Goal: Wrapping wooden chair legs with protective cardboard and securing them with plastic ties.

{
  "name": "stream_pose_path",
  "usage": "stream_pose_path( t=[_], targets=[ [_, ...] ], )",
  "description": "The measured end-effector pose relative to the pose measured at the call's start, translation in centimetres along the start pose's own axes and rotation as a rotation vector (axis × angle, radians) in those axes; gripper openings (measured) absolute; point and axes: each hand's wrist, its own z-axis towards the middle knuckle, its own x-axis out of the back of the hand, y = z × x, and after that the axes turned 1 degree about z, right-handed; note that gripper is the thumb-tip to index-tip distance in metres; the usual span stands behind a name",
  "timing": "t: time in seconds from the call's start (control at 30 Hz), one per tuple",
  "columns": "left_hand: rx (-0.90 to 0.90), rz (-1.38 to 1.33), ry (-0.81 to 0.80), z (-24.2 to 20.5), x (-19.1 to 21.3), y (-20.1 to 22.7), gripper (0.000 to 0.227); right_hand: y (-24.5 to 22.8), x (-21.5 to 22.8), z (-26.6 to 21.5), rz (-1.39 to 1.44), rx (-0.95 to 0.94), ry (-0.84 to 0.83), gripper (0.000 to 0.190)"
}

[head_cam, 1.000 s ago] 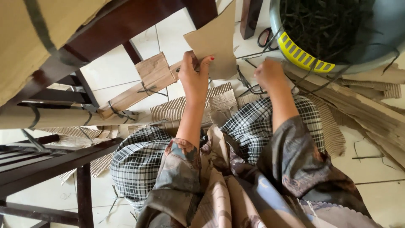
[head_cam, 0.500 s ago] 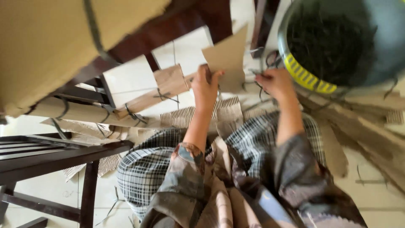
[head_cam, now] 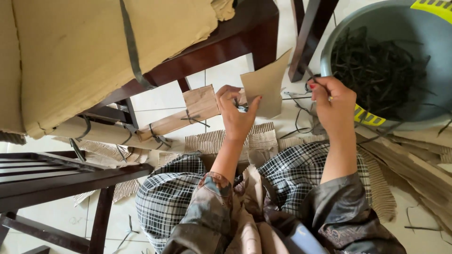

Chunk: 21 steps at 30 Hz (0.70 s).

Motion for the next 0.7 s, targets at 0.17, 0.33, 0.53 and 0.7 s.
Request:
stream_pose_path(
  t=[0.17, 0.33, 0.53, 0.7],
  targets=[
    [0.005, -0.062, -0.027, 0.8, 0.7, 1.5, 0.057, 0.0, -1.0, 1.3, 0.086, 0.095, 0.0, 0.017],
    [0.018, -0.097, -0.03, 0.9, 0.8, 1.7, 0.059, -1.0, -2.4, 2.4, 0.292, -0.027, -0.078, 0.015],
    [0.029, -0.257, 0.009, 1.6, 1.0, 1.3, 0.058, -0.3, -6.0, 3.4, 0.771, -0.334, -0.125, 0.011],
    [0.092, -0.605, -0.107, 2.2, 1.5, -1.3, 0.078, 0.3, -8.0, 4.0, 1.084, -0.529, -0.194, 0.014]
  ],
)
